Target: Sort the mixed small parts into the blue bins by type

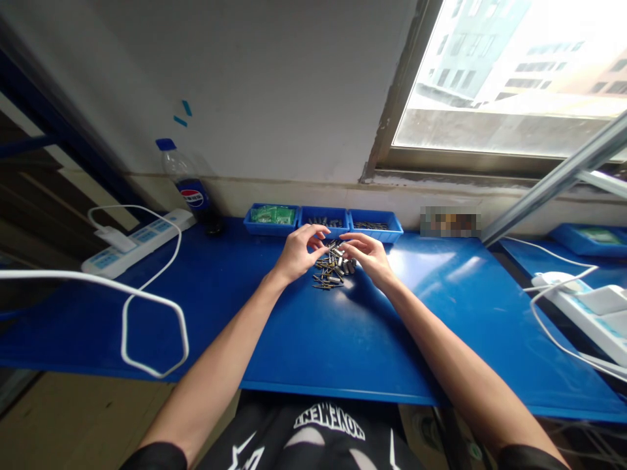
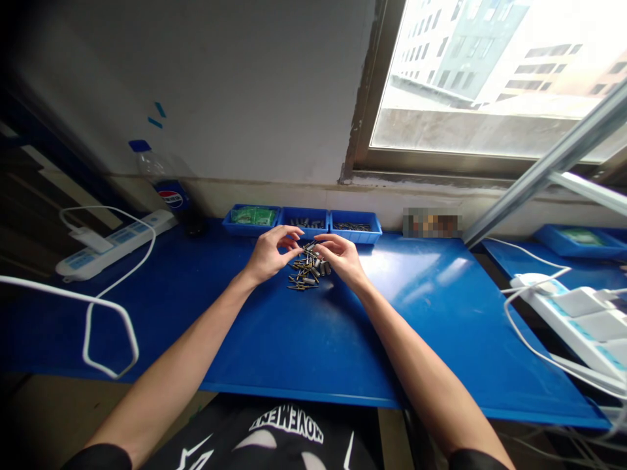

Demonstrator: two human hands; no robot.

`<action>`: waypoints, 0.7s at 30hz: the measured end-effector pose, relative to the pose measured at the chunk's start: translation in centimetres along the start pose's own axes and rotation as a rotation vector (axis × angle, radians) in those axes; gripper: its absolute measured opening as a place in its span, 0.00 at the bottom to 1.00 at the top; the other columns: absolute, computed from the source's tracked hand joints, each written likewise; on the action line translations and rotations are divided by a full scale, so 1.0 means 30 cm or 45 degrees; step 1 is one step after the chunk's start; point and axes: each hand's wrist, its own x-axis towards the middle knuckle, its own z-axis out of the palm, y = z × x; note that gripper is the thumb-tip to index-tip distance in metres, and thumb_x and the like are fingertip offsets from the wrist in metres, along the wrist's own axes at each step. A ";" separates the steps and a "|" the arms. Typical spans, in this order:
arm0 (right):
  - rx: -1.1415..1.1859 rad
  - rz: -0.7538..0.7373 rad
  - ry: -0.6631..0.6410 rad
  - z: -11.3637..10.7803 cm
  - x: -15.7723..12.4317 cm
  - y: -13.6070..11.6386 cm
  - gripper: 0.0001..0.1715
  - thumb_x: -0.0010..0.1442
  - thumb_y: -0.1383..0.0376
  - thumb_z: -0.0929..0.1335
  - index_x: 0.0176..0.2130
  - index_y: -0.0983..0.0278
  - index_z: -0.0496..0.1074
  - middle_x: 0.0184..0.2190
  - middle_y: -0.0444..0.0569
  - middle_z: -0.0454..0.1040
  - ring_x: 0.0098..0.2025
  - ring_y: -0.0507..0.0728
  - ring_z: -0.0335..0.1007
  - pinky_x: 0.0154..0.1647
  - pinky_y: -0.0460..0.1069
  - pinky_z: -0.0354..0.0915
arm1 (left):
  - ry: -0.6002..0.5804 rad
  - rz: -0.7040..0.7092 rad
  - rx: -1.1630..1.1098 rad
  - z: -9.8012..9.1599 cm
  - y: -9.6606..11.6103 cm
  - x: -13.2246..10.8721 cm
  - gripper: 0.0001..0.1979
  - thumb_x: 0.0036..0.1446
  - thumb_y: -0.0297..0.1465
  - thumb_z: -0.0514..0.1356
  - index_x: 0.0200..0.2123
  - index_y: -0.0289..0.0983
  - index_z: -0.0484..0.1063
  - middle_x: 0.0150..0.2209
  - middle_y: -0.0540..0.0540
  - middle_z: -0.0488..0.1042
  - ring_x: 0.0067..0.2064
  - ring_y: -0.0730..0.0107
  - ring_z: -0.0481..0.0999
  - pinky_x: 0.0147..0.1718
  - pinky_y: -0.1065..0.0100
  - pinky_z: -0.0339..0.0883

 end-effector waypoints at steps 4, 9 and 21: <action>0.010 0.033 -0.111 0.008 -0.007 -0.002 0.22 0.54 0.49 0.77 0.44 0.59 0.82 0.34 0.48 0.83 0.34 0.59 0.79 0.37 0.53 0.74 | -0.058 0.114 0.115 0.005 0.004 -0.005 0.12 0.58 0.28 0.67 0.46 0.38 0.75 0.39 0.46 0.77 0.36 0.69 0.79 0.39 0.68 0.76; -0.019 0.059 -0.084 0.007 -0.003 0.010 0.20 0.53 0.50 0.77 0.39 0.61 0.84 0.32 0.50 0.83 0.34 0.60 0.78 0.36 0.54 0.74 | -0.162 0.176 0.221 -0.004 0.006 -0.007 0.06 0.62 0.28 0.64 0.43 0.37 0.76 0.41 0.44 0.78 0.38 0.68 0.79 0.42 0.66 0.74; -0.120 -0.144 0.416 -0.055 0.049 0.089 0.28 0.56 0.57 0.74 0.56 0.59 0.76 0.58 0.55 0.77 0.49 0.62 0.77 0.54 0.59 0.73 | -0.649 0.043 0.331 -0.094 -0.058 -0.008 0.09 0.53 0.25 0.64 0.38 0.39 0.82 0.37 0.45 0.83 0.38 0.64 0.82 0.40 0.68 0.73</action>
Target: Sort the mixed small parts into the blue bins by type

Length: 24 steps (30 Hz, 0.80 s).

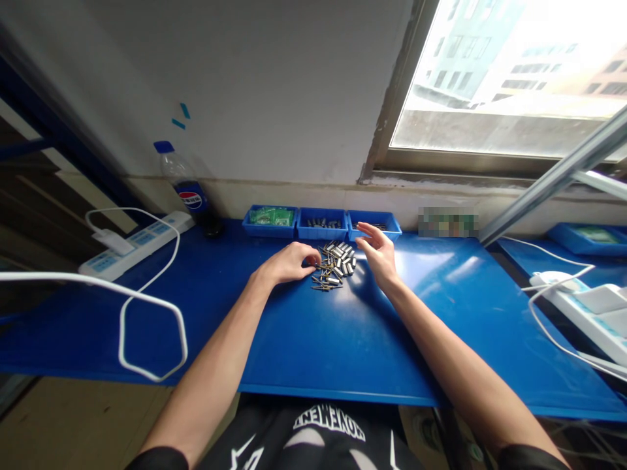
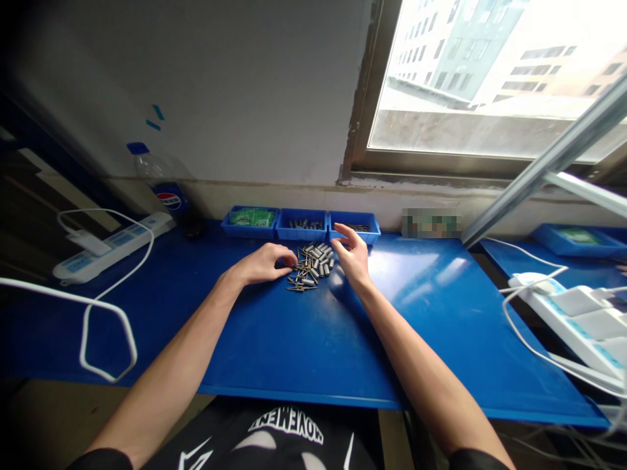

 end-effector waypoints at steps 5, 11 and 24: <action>0.025 0.005 -0.053 0.011 -0.011 -0.002 0.24 0.57 0.59 0.73 0.53 0.60 0.77 0.55 0.54 0.79 0.49 0.62 0.77 0.53 0.60 0.73 | -0.034 -0.017 -0.008 0.010 -0.010 0.003 0.09 0.56 0.24 0.61 0.38 0.38 0.81 0.38 0.45 0.82 0.38 0.65 0.81 0.40 0.69 0.72; 0.042 0.042 -0.062 0.010 -0.013 -0.009 0.24 0.56 0.58 0.73 0.52 0.60 0.76 0.54 0.55 0.79 0.45 0.61 0.78 0.51 0.59 0.73 | 0.080 0.043 -0.056 -0.013 0.024 0.003 0.09 0.58 0.24 0.61 0.39 0.39 0.80 0.38 0.45 0.81 0.38 0.65 0.80 0.41 0.68 0.73; 0.190 0.160 -0.474 0.032 -0.053 -0.103 0.20 0.55 0.51 0.77 0.42 0.60 0.82 0.33 0.48 0.82 0.36 0.58 0.77 0.39 0.52 0.70 | 0.611 0.027 -0.461 0.054 0.086 0.049 0.18 0.52 0.32 0.73 0.46 0.36 0.79 0.40 0.45 0.80 0.36 0.67 0.84 0.40 0.66 0.81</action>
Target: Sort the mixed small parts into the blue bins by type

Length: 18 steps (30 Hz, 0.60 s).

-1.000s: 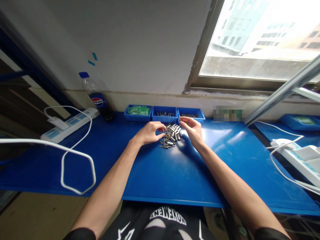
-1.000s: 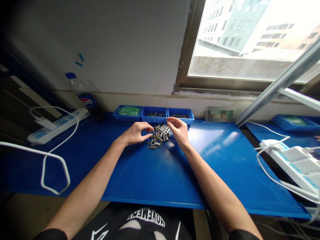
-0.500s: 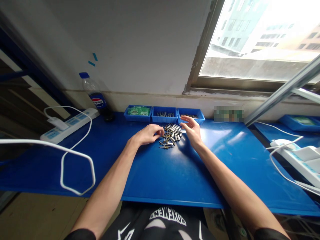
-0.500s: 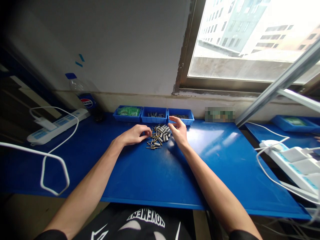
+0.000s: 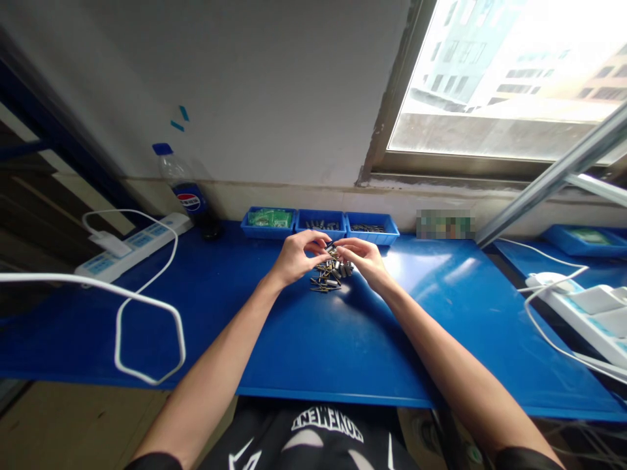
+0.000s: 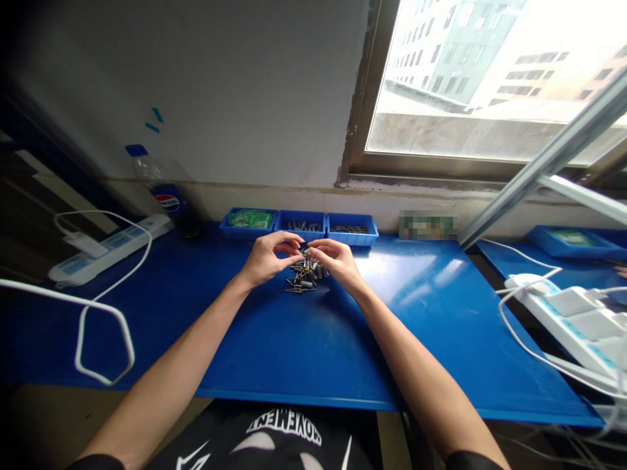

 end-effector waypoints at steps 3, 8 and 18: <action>-0.014 0.055 -0.044 0.006 -0.006 -0.013 0.20 0.52 0.50 0.79 0.38 0.62 0.83 0.32 0.48 0.82 0.33 0.57 0.76 0.36 0.51 0.69 | -0.015 -0.010 -0.011 0.008 -0.001 -0.003 0.17 0.53 0.34 0.73 0.45 0.36 0.79 0.39 0.45 0.80 0.36 0.67 0.85 0.40 0.67 0.82; 0.027 0.100 -0.073 -0.002 -0.004 -0.004 0.20 0.51 0.51 0.79 0.39 0.62 0.84 0.32 0.48 0.82 0.32 0.57 0.75 0.36 0.52 0.69 | -0.010 -0.034 0.023 0.015 -0.005 -0.004 0.15 0.54 0.35 0.73 0.43 0.35 0.79 0.38 0.45 0.80 0.35 0.67 0.84 0.39 0.67 0.81; 0.092 -0.179 0.475 -0.067 0.043 0.053 0.28 0.53 0.55 0.79 0.52 0.59 0.78 0.52 0.54 0.81 0.54 0.63 0.78 0.61 0.60 0.70 | -0.390 -0.082 0.511 -0.075 -0.050 -0.005 0.04 0.56 0.26 0.67 0.36 0.37 0.81 0.35 0.47 0.83 0.36 0.66 0.82 0.39 0.68 0.73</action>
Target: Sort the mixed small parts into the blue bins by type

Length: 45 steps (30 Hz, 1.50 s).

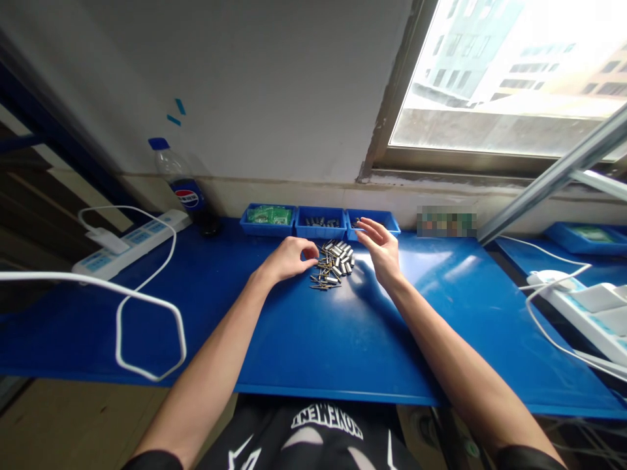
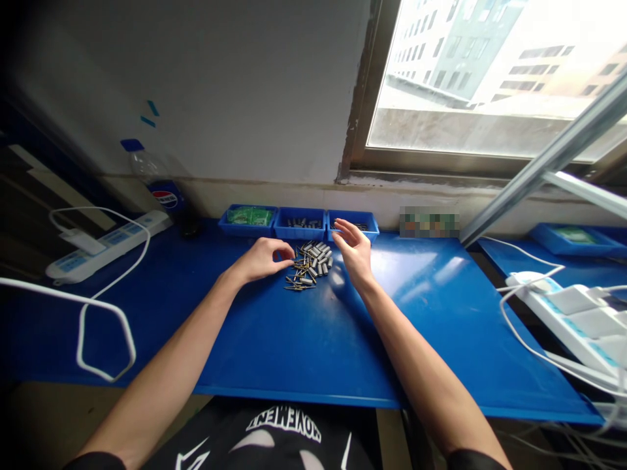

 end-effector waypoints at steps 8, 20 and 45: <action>-0.063 0.071 -0.073 0.023 -0.017 -0.002 0.24 0.54 0.54 0.76 0.49 0.60 0.78 0.50 0.55 0.81 0.46 0.62 0.79 0.47 0.58 0.74 | -0.114 -0.010 0.007 0.050 -0.014 0.003 0.09 0.56 0.22 0.63 0.39 0.37 0.79 0.39 0.46 0.83 0.40 0.65 0.82 0.42 0.68 0.72; -0.103 0.120 -0.178 0.026 -0.031 -0.008 0.18 0.58 0.56 0.74 0.47 0.61 0.78 0.39 0.50 0.83 0.37 0.57 0.78 0.40 0.53 0.71 | 0.097 0.054 -0.106 0.015 0.008 0.007 0.09 0.59 0.21 0.60 0.40 0.37 0.78 0.39 0.46 0.81 0.39 0.66 0.81 0.42 0.67 0.74; 0.010 0.123 -0.031 0.011 -0.011 -0.010 0.33 0.53 0.54 0.76 0.56 0.59 0.75 0.62 0.56 0.74 0.51 0.64 0.78 0.50 0.59 0.75 | -0.003 -0.030 0.039 0.075 -0.019 -0.001 0.14 0.56 0.22 0.64 0.46 0.40 0.75 0.40 0.47 0.83 0.43 0.64 0.83 0.43 0.67 0.74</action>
